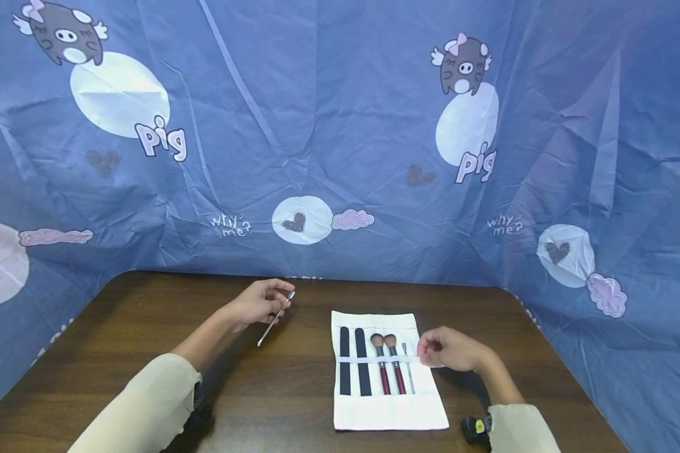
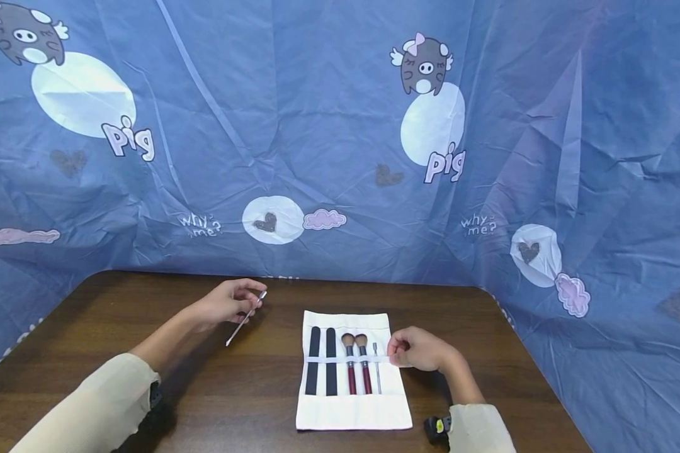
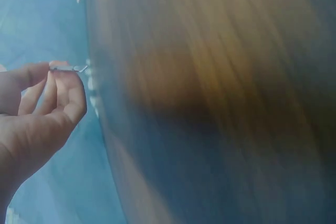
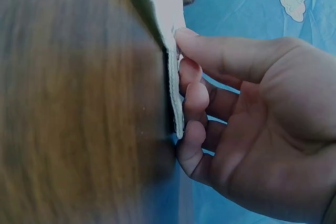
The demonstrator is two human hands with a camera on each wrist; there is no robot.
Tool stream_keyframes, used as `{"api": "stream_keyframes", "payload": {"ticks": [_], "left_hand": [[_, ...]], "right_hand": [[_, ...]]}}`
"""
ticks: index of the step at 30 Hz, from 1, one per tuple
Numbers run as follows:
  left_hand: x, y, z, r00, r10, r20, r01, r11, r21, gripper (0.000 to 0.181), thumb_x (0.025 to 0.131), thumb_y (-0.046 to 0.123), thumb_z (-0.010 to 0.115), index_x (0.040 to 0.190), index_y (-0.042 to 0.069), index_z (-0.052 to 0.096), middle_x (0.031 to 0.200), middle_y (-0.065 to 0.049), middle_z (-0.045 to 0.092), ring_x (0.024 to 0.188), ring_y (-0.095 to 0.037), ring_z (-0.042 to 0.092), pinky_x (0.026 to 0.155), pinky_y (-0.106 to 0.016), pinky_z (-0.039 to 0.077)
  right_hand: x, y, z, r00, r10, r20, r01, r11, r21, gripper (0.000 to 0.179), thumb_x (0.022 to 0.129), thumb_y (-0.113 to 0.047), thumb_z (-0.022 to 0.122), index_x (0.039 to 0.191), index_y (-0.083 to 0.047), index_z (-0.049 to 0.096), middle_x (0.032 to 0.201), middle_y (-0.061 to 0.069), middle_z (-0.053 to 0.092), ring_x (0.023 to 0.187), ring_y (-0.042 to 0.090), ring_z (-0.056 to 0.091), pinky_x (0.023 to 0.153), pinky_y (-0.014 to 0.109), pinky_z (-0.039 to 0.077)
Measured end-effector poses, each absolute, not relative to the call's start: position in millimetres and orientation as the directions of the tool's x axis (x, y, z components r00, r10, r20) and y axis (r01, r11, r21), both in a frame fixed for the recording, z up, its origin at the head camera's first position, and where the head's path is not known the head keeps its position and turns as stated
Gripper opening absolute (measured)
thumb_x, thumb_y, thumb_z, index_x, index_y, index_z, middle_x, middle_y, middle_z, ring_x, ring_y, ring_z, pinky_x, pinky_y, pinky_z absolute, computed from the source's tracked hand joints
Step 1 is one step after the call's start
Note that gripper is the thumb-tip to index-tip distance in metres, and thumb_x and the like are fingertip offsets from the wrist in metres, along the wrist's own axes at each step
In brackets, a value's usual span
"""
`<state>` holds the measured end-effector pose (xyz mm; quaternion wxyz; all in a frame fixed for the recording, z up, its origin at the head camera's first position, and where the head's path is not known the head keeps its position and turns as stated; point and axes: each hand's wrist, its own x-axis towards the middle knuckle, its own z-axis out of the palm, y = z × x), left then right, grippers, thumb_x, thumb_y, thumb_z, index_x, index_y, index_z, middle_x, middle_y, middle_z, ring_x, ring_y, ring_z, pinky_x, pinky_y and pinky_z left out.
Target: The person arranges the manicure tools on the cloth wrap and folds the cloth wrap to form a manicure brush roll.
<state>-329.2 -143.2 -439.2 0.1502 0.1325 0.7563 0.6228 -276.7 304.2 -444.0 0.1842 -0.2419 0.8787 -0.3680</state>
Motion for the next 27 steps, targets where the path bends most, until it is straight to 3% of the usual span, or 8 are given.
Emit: {"api": "stream_keyframes", "payload": {"ticks": [10, 17, 27], "left_hand": [[-336.8, -82.6, -437.3, -0.957, 0.288, -0.037, -0.008, 0.101, 0.995, 0.040, 0.099, -0.008, 0.054, 0.139, 0.000, 0.054, 0.108, -0.024, 0.063, 0.087, -0.027, 0.063, 0.079, -0.046, 0.059], [-335.9, -24.5, -439.3, -0.972, 0.237, -0.001, -0.003, -0.011, 1.000, 0.041, 0.096, -0.012, 0.053, 0.136, 0.000, 0.056, 0.102, -0.021, 0.063, 0.080, -0.024, 0.063, 0.068, -0.037, 0.058], [-315.1, 46.2, -434.8, -0.963, 0.264, 0.051, 0.068, 0.055, 0.996, 0.039, 0.096, -0.011, 0.058, 0.133, 0.001, 0.056, 0.101, -0.019, 0.066, 0.089, -0.032, 0.069, 0.074, -0.044, 0.062]], "right_hand": [[-276.2, 301.7, -446.7, -0.799, -0.574, -0.178, -0.283, 0.620, -0.732, 0.004, 0.094, -0.002, 0.060, 0.093, -0.001, 0.064, 0.081, 0.002, 0.057, 0.076, 0.016, 0.052, 0.067, 0.028, 0.044], [-276.8, 301.0, -447.4, -0.808, -0.559, -0.184, -0.271, 0.631, -0.727, 0.005, 0.093, -0.004, 0.062, 0.093, 0.001, 0.063, 0.081, 0.002, 0.055, 0.077, 0.017, 0.051, 0.067, 0.029, 0.043], [-276.6, 300.8, -446.3, -0.802, -0.570, -0.179, -0.274, 0.617, -0.737, 0.004, 0.093, -0.003, 0.061, 0.093, -0.001, 0.064, 0.082, 0.003, 0.058, 0.077, 0.016, 0.052, 0.067, 0.028, 0.044]]}}
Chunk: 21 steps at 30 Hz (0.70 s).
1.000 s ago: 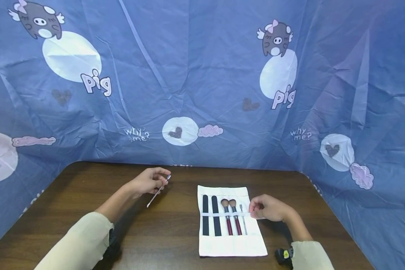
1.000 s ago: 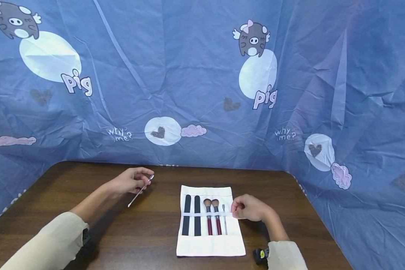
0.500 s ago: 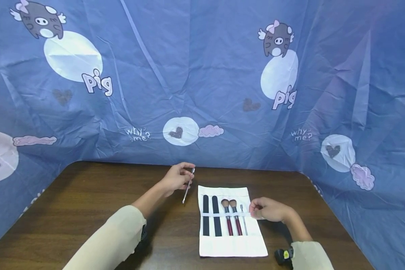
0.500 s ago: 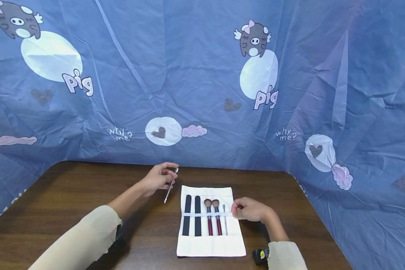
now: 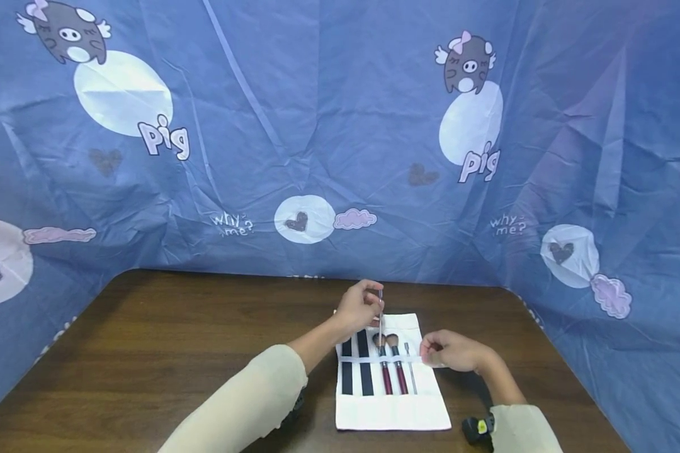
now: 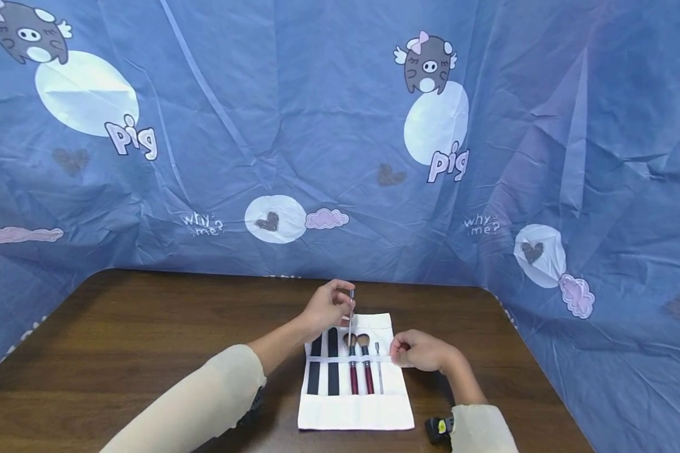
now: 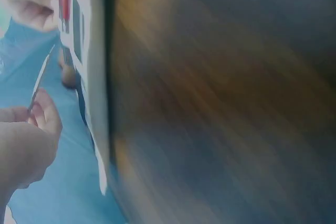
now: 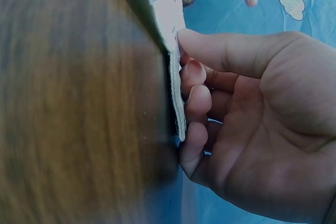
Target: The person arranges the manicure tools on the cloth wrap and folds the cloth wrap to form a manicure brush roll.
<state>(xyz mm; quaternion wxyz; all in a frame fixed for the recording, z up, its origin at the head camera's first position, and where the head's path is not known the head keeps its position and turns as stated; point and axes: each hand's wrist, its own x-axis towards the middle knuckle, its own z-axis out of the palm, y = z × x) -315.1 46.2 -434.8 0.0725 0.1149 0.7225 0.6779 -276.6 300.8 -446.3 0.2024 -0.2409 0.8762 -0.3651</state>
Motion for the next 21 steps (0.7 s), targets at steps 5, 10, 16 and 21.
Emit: {"api": "stream_keyframes", "payload": {"ticks": [5, 10, 16, 21], "left_hand": [[-312.0, 69.9, -433.5, -0.959, 0.280, 0.050, 0.062, 0.036, 0.997, 0.038, 0.097, -0.009, 0.058, 0.133, 0.001, 0.055, 0.102, -0.019, 0.066, 0.089, -0.036, 0.070, 0.074, -0.044, 0.062], [-316.8, 85.1, -438.0, -0.969, 0.243, 0.046, 0.041, -0.022, 0.999, 0.035, 0.097, -0.009, 0.060, 0.130, 0.002, 0.056, 0.097, -0.016, 0.065, 0.089, -0.037, 0.071, 0.072, -0.042, 0.062], [-321.3, 98.6, -443.1, -0.983, 0.185, 0.004, -0.020, -0.124, 0.992, 0.036, 0.094, -0.011, 0.061, 0.128, 0.000, 0.056, 0.098, -0.018, 0.066, 0.084, -0.031, 0.071, 0.072, -0.041, 0.062], [-320.9, 105.4, -446.4, -0.984, 0.175, -0.023, -0.043, -0.114, 0.993, 0.037, 0.094, -0.012, 0.061, 0.127, 0.002, 0.056, 0.096, -0.016, 0.065, 0.081, -0.025, 0.070, 0.071, -0.039, 0.062]], "right_hand": [[-276.9, 301.8, -445.9, -0.799, -0.571, -0.187, -0.272, 0.622, -0.735, 0.005, 0.094, -0.002, 0.059, 0.093, -0.001, 0.064, 0.083, 0.003, 0.059, 0.076, 0.016, 0.053, 0.067, 0.028, 0.045], [-276.7, 301.7, -445.4, -0.799, -0.572, -0.187, -0.273, 0.621, -0.735, 0.006, 0.094, -0.002, 0.059, 0.093, -0.001, 0.064, 0.083, 0.003, 0.060, 0.077, 0.016, 0.054, 0.067, 0.029, 0.045], [-276.9, 302.4, -444.9, -0.801, -0.568, -0.189, -0.267, 0.622, -0.736, 0.005, 0.092, -0.001, 0.059, 0.092, -0.001, 0.064, 0.083, 0.004, 0.060, 0.077, 0.017, 0.054, 0.067, 0.029, 0.045], [-278.0, 302.8, -446.6, -0.798, -0.572, -0.187, -0.280, 0.628, -0.726, 0.007, 0.093, -0.001, 0.059, 0.093, -0.002, 0.065, 0.083, 0.003, 0.060, 0.077, 0.016, 0.054, 0.068, 0.028, 0.045]]}}
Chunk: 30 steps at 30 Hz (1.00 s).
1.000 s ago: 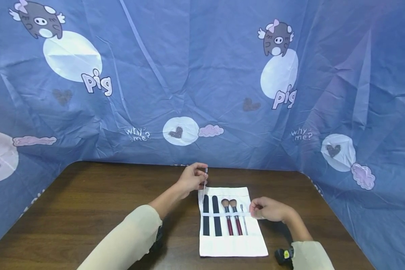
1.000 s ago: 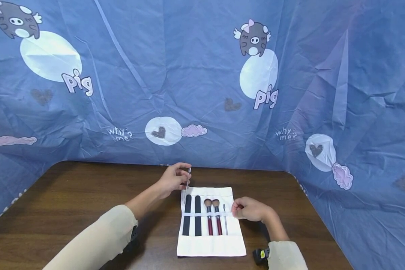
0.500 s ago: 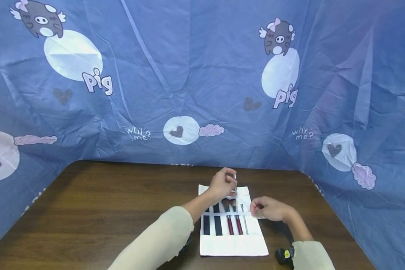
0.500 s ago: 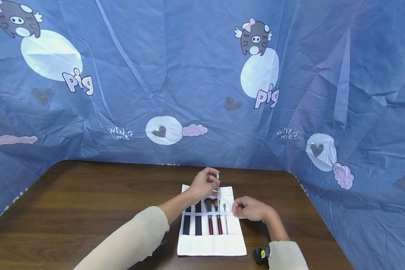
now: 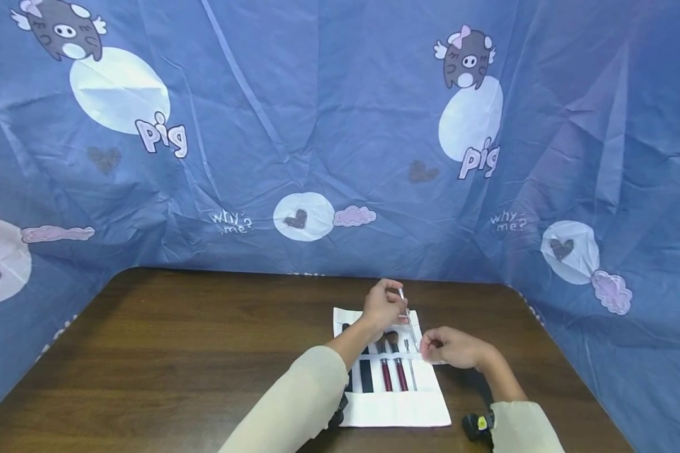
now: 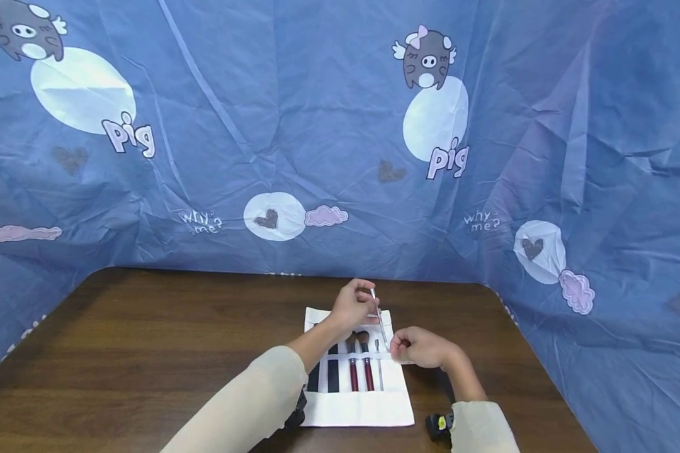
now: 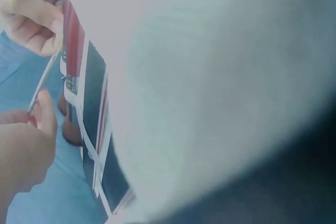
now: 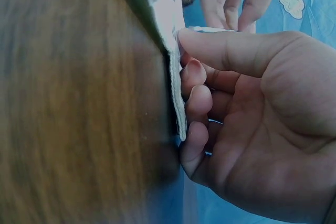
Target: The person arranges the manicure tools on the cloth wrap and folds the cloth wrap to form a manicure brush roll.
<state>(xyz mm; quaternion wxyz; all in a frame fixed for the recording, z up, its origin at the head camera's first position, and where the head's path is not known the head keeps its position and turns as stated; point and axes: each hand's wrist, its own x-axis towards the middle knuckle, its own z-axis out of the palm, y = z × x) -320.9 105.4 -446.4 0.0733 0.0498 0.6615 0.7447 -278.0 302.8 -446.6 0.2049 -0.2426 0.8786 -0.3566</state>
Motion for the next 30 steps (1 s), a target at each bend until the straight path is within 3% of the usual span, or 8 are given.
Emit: {"api": "stream_keyframes", "payload": {"ticks": [8, 13, 21, 26, 30], "left_hand": [[-319.0, 110.6, -450.7, -0.978, 0.205, -0.045, -0.058, -0.059, 0.997, 0.048, 0.085, -0.022, 0.060, 0.128, -0.002, 0.056, 0.101, -0.023, 0.069, 0.079, -0.028, 0.070, 0.069, -0.037, 0.062], [-317.8, 109.7, -450.6, -0.969, 0.238, -0.067, -0.063, 0.026, 0.998, 0.044, 0.086, -0.019, 0.063, 0.128, -0.004, 0.056, 0.096, -0.022, 0.071, 0.072, -0.026, 0.071, 0.067, -0.033, 0.061], [-322.2, 107.0, -456.5, -0.969, 0.236, -0.072, -0.003, 0.278, 0.961, 0.030, 0.088, -0.004, 0.072, 0.117, 0.000, 0.065, 0.077, -0.002, 0.068, 0.059, -0.013, 0.062, 0.053, -0.023, 0.050], [-322.9, 106.6, -457.2, -0.967, 0.244, -0.080, 0.015, 0.367, 0.930, 0.016, 0.089, 0.001, 0.074, 0.105, 0.004, 0.073, 0.072, 0.001, 0.067, 0.055, -0.011, 0.060, 0.052, -0.024, 0.049], [-319.7, 105.1, -457.4, -0.966, 0.251, -0.060, 0.054, 0.423, 0.905, 0.010, 0.089, 0.002, 0.075, 0.097, 0.007, 0.078, 0.079, 0.000, 0.071, 0.062, -0.009, 0.062, 0.057, -0.023, 0.049]], "right_hand": [[-279.7, 302.1, -446.1, -0.797, -0.578, -0.178, -0.289, 0.622, -0.728, 0.006, 0.092, -0.001, 0.059, 0.093, -0.002, 0.065, 0.083, 0.003, 0.060, 0.077, 0.016, 0.054, 0.068, 0.028, 0.045], [-280.0, 301.5, -446.2, -0.798, -0.573, -0.187, -0.277, 0.623, -0.732, 0.006, 0.092, 0.000, 0.059, 0.093, -0.002, 0.065, 0.084, 0.003, 0.060, 0.077, 0.016, 0.054, 0.068, 0.028, 0.045], [-279.1, 300.5, -446.5, -0.795, -0.578, -0.183, -0.279, 0.617, -0.736, 0.006, 0.092, 0.000, 0.059, 0.093, -0.001, 0.065, 0.083, 0.003, 0.060, 0.077, 0.016, 0.054, 0.067, 0.028, 0.045], [-278.3, 301.0, -445.1, -0.799, -0.571, -0.187, -0.277, 0.625, -0.730, 0.006, 0.093, 0.000, 0.059, 0.092, -0.002, 0.065, 0.083, 0.003, 0.060, 0.077, 0.016, 0.054, 0.067, 0.027, 0.045], [-279.4, 302.3, -446.9, -0.801, -0.566, -0.193, -0.279, 0.639, -0.717, 0.008, 0.093, 0.001, 0.058, 0.092, -0.003, 0.065, 0.082, 0.003, 0.060, 0.077, 0.018, 0.054, 0.068, 0.028, 0.045]]}}
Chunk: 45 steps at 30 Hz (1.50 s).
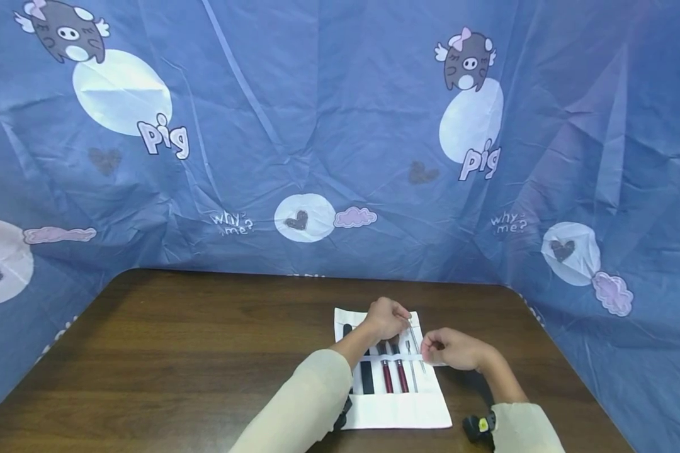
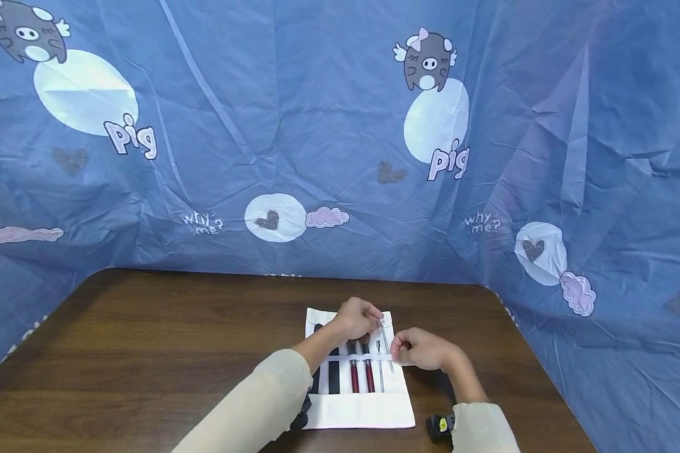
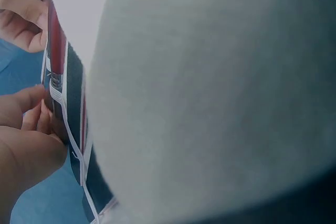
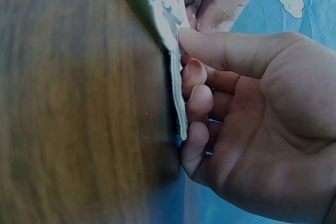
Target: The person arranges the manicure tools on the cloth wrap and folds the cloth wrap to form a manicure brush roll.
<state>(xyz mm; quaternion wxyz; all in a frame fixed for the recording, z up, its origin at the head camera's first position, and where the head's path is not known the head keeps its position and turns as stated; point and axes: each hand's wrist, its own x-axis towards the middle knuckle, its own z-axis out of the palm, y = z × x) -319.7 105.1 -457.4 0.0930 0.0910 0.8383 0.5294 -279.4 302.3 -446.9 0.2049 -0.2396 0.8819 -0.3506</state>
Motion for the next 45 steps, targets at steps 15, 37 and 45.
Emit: {"api": "stream_keyframes", "payload": {"ticks": [15, 37, 45], "left_hand": [[-311.9, 102.5, -451.7, -0.913, 0.400, -0.078, 0.173, 0.553, 0.815, 0.006, 0.086, 0.007, 0.081, 0.087, 0.012, 0.081, 0.075, 0.005, 0.072, 0.070, -0.009, 0.058, 0.065, -0.023, 0.046], [-324.1, 55.8, -447.5, -0.742, 0.655, 0.144, 0.619, 0.586, 0.523, 0.016, 0.100, 0.015, 0.065, 0.109, 0.010, 0.078, 0.101, 0.003, 0.075, 0.087, -0.004, 0.064, 0.081, -0.022, 0.052], [-324.5, 25.9, -445.5, -0.590, 0.801, 0.101, 0.798, 0.560, 0.222, 0.031, 0.105, 0.032, 0.058, 0.130, 0.018, 0.071, 0.130, 0.002, 0.067, 0.124, -0.016, 0.058, 0.106, -0.035, 0.046]], "right_hand": [[-278.0, 304.9, -446.5, -0.782, -0.597, -0.176, -0.277, 0.586, -0.762, 0.008, 0.092, 0.002, 0.057, 0.093, 0.000, 0.064, 0.082, 0.003, 0.059, 0.075, 0.015, 0.053, 0.066, 0.025, 0.044], [-275.9, 307.4, -438.2, -0.806, -0.573, -0.144, -0.302, 0.609, -0.733, 0.005, 0.094, -0.006, 0.065, 0.096, -0.002, 0.067, 0.084, 0.002, 0.062, 0.076, 0.013, 0.055, 0.066, 0.027, 0.045], [-265.4, 293.1, -413.8, -0.802, -0.588, -0.104, -0.409, 0.667, -0.623, 0.009, 0.098, -0.014, 0.066, 0.103, -0.007, 0.066, 0.084, -0.003, 0.060, 0.078, 0.012, 0.054, 0.069, 0.029, 0.046]]}}
